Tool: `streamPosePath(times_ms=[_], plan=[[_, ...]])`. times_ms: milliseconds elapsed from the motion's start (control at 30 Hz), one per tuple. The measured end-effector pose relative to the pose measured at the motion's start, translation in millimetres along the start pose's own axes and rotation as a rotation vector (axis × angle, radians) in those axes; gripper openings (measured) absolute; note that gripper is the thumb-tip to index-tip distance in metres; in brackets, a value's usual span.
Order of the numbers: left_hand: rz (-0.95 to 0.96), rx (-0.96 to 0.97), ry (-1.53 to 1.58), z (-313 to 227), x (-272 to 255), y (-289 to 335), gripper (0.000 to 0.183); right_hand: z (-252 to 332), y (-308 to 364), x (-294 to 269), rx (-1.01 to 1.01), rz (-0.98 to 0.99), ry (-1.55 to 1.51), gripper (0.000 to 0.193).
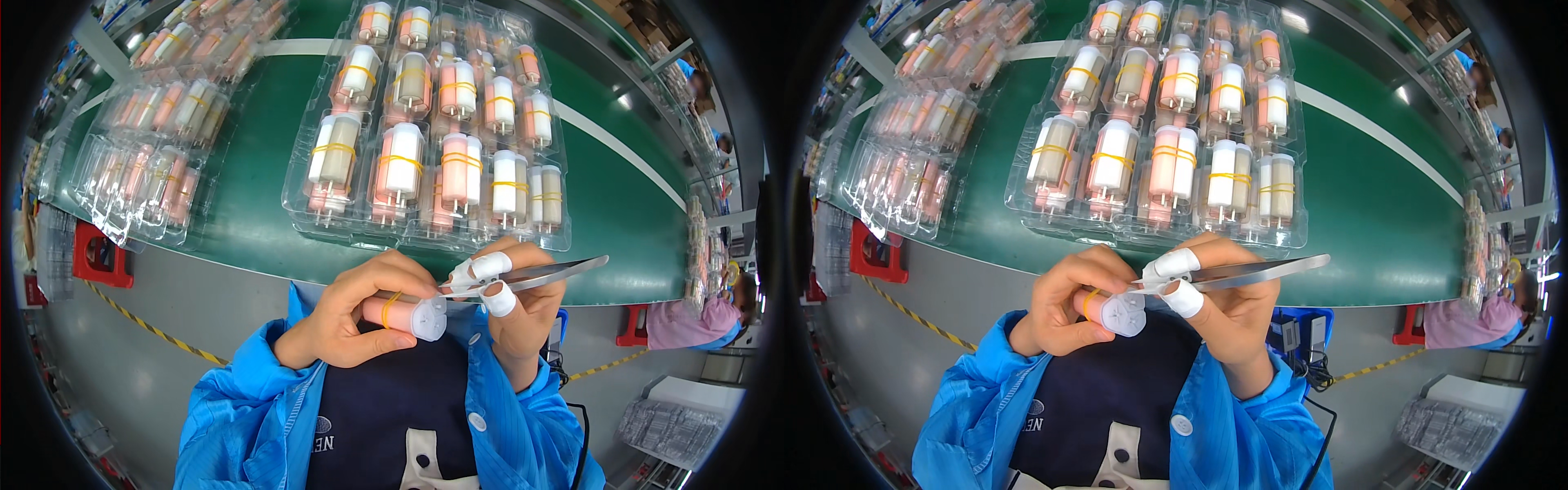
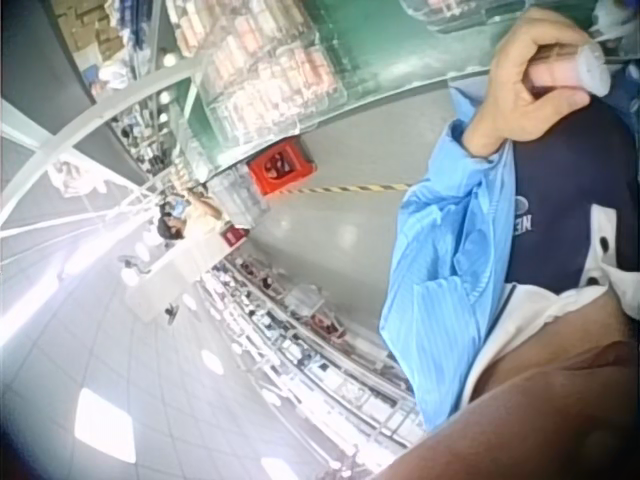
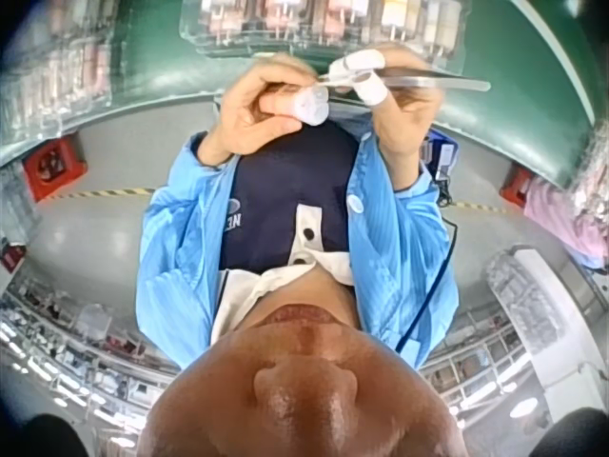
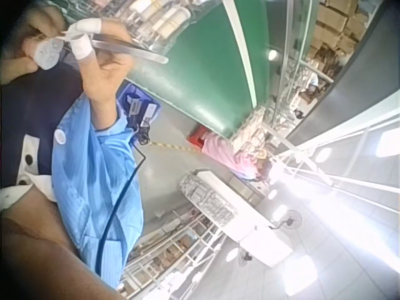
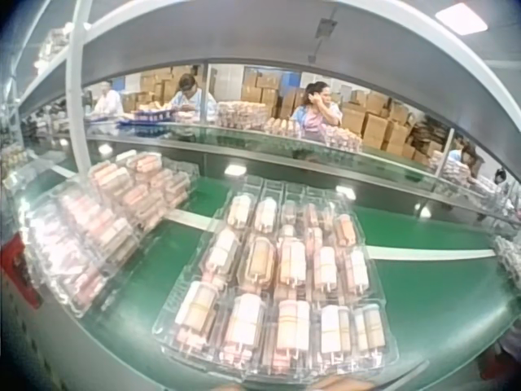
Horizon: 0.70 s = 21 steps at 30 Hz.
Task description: The person uses tweezers to insert small white components into the top of cylindrical objects. They pick up each cylinder from a clear plastic tray, perform the insertion, and place the item back into the tray. The process is repeated for multiple items in a factory setting.
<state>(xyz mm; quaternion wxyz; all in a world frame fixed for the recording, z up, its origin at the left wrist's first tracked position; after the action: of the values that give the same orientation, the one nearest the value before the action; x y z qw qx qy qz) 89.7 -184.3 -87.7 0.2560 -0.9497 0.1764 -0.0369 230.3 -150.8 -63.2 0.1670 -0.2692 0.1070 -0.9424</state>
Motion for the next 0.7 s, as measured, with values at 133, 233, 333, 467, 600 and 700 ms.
streamPosePath(times_ms=[133,233,333,467,600,700], plan=[[0.006,0.037,-0.055,-1.5,-0.6,-0.3,0.04,-0.3,-0.1,0.2,-0.005,-0.001,0.005,0.016],[-0.025,-0.023,-0.011,-1.3,-2.5,-0.2,0.037,-0.8,0.4,0.1,-0.001,-0.006,-0.004,0.016],[-0.028,-0.018,-0.027,0.1,-2.1,1.1,0.036,-1.0,0.6,-0.1,-0.003,-0.008,-0.008,0.016],[0.023,0.069,-0.123,-3.1,0.1,-0.6,0.033,-0.1,1.1,-0.7,-0.016,-0.007,-0.005,0.016],[-0.016,0.027,-0.107,-2.6,-0.7,-0.2,0.03,0.2,1.5,-1.0,-0.017,-0.012,0.0,0.017],[-0.037,0.009,-0.095,-2.1,-1.7,0.2,0.03,-0.6,2.4,-2.4,-0.019,-0.011,0.007,0.017]])
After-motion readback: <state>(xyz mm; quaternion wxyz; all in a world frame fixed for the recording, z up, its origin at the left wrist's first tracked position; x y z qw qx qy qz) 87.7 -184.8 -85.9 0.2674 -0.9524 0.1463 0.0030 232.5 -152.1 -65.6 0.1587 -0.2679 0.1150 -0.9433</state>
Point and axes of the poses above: each hand's wrist, its own y-axis away from the middle knuckle, its own x-axis out of the palm, z = x × y, the point moved 9 cm from there along -y, towards the middle knuckle, and after that the axes turned 11 degrees about -y, right-handed, at the moved point
